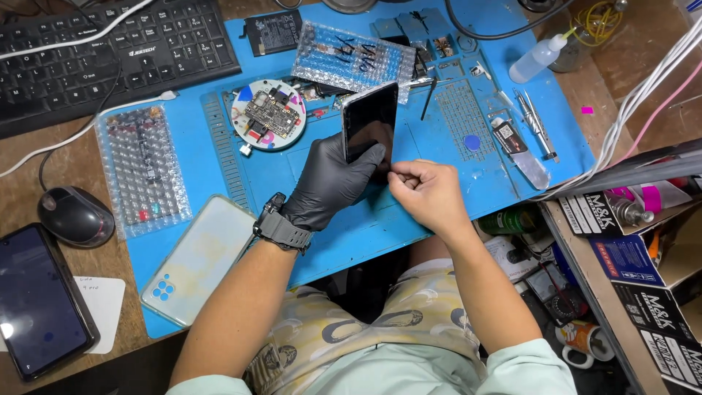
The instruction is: The person removes a SIM card from a smartphone using a SIM ejector tool. They then use a small metal tool to pry and clean the edges of the phone's frame.
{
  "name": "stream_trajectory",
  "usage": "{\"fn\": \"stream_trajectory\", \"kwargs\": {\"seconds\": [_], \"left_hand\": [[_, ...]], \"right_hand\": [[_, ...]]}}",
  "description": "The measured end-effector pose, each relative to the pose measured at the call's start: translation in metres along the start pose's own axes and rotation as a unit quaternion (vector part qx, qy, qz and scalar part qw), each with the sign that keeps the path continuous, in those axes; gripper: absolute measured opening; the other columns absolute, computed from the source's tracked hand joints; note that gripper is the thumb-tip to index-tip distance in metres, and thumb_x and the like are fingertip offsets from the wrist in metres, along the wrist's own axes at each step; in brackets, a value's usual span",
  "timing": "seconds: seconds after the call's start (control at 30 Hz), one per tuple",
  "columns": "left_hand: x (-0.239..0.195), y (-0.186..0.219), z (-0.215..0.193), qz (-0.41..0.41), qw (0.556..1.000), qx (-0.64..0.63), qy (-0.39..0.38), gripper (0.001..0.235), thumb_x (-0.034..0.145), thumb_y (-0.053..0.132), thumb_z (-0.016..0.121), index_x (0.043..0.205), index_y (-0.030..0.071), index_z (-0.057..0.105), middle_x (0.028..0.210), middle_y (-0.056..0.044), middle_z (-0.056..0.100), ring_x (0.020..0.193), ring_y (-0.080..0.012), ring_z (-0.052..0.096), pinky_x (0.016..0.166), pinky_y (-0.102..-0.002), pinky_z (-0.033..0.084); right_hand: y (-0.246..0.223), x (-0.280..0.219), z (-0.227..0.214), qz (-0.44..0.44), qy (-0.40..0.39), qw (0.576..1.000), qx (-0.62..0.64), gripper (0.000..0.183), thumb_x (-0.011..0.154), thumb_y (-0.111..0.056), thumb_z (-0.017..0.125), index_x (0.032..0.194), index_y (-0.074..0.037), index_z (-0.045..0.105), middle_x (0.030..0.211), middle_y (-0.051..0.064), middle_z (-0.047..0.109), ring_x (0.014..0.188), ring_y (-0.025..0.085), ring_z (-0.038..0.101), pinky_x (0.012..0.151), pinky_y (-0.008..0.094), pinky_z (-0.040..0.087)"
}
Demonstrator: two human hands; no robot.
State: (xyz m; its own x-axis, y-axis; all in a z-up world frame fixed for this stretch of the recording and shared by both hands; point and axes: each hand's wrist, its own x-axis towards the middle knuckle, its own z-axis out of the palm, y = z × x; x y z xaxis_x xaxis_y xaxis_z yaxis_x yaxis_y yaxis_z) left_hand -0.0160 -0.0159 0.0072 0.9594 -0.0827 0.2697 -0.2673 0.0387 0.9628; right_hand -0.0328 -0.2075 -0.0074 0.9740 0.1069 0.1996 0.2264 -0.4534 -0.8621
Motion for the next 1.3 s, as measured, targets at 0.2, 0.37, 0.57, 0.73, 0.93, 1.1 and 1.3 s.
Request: {"fn": "stream_trajectory", "kwargs": {"seconds": [0.2,0.37,0.57,0.73,0.93,1.1,1.3], "left_hand": [[-0.002,0.012,0.001,0.054,0.998,0.013,-0.009,0.015,0.099,0.019,0.075,0.1,0.004,0.078,0.087,-0.024,0.076,0.083,-0.0418,0.075,0.072,-0.047,0.063],[-0.001,0.0,0.0,0.052,0.999,-0.002,-0.005,0.014,0.1,0.016,0.072,0.101,0.003,0.077,0.089,-0.025,0.076,0.085,-0.043,0.074,0.074,-0.049,0.062],[-0.002,-0.008,-0.002,0.037,0.999,0.002,-0.006,0.013,0.101,0.014,0.07,0.104,0.004,0.077,0.09,-0.025,0.075,0.085,-0.0451,0.074,0.074,-0.052,0.062],[0.001,-0.006,0.0,0.047,0.999,0.0,-0.011,0.012,0.101,0.014,0.07,0.105,0.006,0.077,0.092,-0.025,0.075,0.088,-0.0463,0.073,0.075,-0.053,0.063],[0.004,0.006,-0.002,0.059,0.998,0.022,-0.002,0.015,0.097,0.014,0.074,0.097,-0.001,0.076,0.084,-0.03,0.073,0.077,-0.0507,0.071,0.065,-0.051,0.062],[0.003,-0.013,0.002,0.058,0.998,0.011,0.003,0.016,0.097,0.014,0.073,0.096,-0.002,0.076,0.084,-0.032,0.072,0.077,-0.0533,0.069,0.063,-0.053,0.061],[0.005,0.006,-0.004,0.053,0.998,0.02,-0.004,0.016,0.096,0.018,0.075,0.09,0.003,0.077,0.079,-0.026,0.073,0.076,-0.0479,0.072,0.063,-0.047,0.061]], "right_hand": [[0.032,0.0,0.008,0.023,0.001,0.999,0.034,0.01,0.089,-0.001,0.073,0.096,0.003,0.079,0.055,0.007,0.063,0.06,0.005,0.054,0.047,0.024,0.046],[0.03,0.001,0.007,0.046,-0.001,0.998,0.042,0.01,0.09,-0.002,0.073,0.096,0.004,0.078,0.056,0.008,0.064,0.059,0.005,0.053,0.045,0.023,0.044],[0.024,0.001,0.006,0.086,-0.02,0.994,0.058,0.012,0.088,-0.004,0.075,0.096,0.005,0.077,0.059,0.008,0.066,0.058,0.005,0.055,0.043,0.023,0.044],[0.026,0.001,0.005,0.083,-0.011,0.995,0.05,0.009,0.088,-0.002,0.074,0.093,0.004,0.078,0.057,0.007,0.066,0.056,0.005,0.056,0.041,0.021,0.043],[0.012,0.002,0.002,0.077,-0.035,0.995,0.059,0.011,0.087,-0.001,0.072,0.094,0.007,0.077,0.059,0.01,0.066,0.058,0.006,0.054,0.042,0.024,0.043],[0.034,0.002,0.006,0.065,-0.017,0.996,0.049,0.009,0.09,-0.001,0.071,0.092,0.003,0.078,0.055,0.008,0.064,0.053,0.005,0.053,0.04,0.02,0.041],[0.025,0.001,0.0,0.081,-0.037,0.995,0.051,0.012,0.086,-0.002,0.074,0.095,0.005,0.078,0.059,0.009,0.066,0.057,0.006,0.054,0.046,0.025,0.046]]}}
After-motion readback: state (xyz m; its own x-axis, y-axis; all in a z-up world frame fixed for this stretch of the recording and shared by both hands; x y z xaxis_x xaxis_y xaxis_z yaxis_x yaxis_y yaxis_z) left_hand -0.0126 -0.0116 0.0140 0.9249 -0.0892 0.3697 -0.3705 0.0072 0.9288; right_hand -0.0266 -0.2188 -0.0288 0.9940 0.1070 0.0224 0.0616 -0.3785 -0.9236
